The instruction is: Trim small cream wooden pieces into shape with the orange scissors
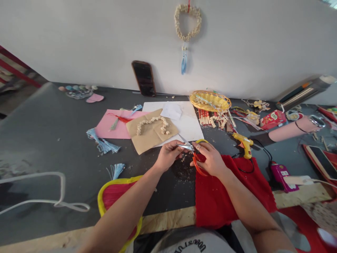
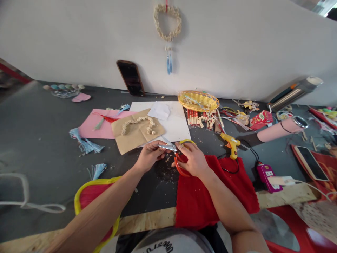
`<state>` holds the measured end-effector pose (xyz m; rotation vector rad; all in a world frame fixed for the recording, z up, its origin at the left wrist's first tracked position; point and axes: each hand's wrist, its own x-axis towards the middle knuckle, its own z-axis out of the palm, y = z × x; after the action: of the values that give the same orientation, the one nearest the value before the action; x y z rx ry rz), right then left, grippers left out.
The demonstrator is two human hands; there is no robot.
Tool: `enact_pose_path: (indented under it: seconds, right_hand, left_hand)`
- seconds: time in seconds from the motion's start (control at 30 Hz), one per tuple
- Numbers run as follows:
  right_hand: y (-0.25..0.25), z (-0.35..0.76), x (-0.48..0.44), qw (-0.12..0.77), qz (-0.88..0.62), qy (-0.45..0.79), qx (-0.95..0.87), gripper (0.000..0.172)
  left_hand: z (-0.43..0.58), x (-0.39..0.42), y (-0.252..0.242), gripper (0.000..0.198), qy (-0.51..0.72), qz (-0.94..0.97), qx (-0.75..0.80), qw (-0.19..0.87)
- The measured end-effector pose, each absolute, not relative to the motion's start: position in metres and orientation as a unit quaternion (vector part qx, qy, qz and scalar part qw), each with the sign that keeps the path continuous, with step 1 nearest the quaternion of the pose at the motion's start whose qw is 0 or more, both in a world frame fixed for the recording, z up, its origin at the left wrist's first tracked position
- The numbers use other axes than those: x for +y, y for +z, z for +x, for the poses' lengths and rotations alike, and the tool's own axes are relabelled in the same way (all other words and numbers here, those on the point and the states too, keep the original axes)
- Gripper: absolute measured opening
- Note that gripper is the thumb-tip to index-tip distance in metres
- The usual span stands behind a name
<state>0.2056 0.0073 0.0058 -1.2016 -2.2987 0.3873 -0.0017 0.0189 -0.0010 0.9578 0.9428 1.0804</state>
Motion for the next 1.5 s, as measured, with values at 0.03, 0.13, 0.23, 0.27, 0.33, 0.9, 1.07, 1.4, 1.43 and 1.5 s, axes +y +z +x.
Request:
enact_pose_path:
  seconds: [0.03,0.13,0.23,0.27,0.33,0.9,1.07,1.4,1.43,1.5]
  right_hand:
    - [0.0064,0.2059,0.0072,0.253,-0.445,0.143,-0.847,0.066]
    - [0.0091,0.2059,0.0065,0.251,-0.450,0.149,-0.844,0.066]
    - [0.0099,0.2046,0.0063,0.263,-0.451,0.159,-0.838,0.066]
    - [0.0096,0.2042,0.0063,0.267,-0.451,0.161,-0.836,0.066]
    - [0.0087,0.2038,0.0066,0.269,-0.453,0.163,-0.834,0.066]
    - [0.0060,0.2031,0.0069,0.246,-0.446,0.151,-0.848,0.068]
    - [0.0077,0.2026,0.0049,0.240,-0.452,0.152,-0.845,0.068]
    - [0.0086,0.2028,0.0068,0.237,-0.432,0.144,-0.858,0.073]
    - [0.0081,0.2029,0.0069,0.238,-0.432,0.143,-0.858,0.074]
    - [0.0072,0.2032,0.0069,0.240,-0.434,0.144,-0.857,0.072]
  left_hand:
    - [-0.0011,0.0189,-0.0011,0.035,0.478,0.419,0.418,0.649]
    - [0.0009,0.0185,-0.0013,0.034,0.486,0.410,0.420,0.647]
    - [0.0023,0.0182,-0.0013,0.034,0.497,0.397,0.415,0.651]
    - [0.0024,0.0181,-0.0012,0.035,0.501,0.394,0.416,0.649]
    - [0.0023,0.0181,-0.0009,0.034,0.502,0.394,0.424,0.642]
    - [-0.0007,0.0189,-0.0027,0.032,0.496,0.394,0.423,0.648]
    - [-0.0013,0.0191,-0.0049,0.032,0.497,0.389,0.416,0.655]
    - [-0.0020,0.0183,-0.0037,0.033,0.470,0.389,0.413,0.676]
    - [-0.0021,0.0183,-0.0037,0.033,0.471,0.389,0.414,0.675]
    - [-0.0021,0.0182,-0.0036,0.033,0.473,0.389,0.414,0.673]
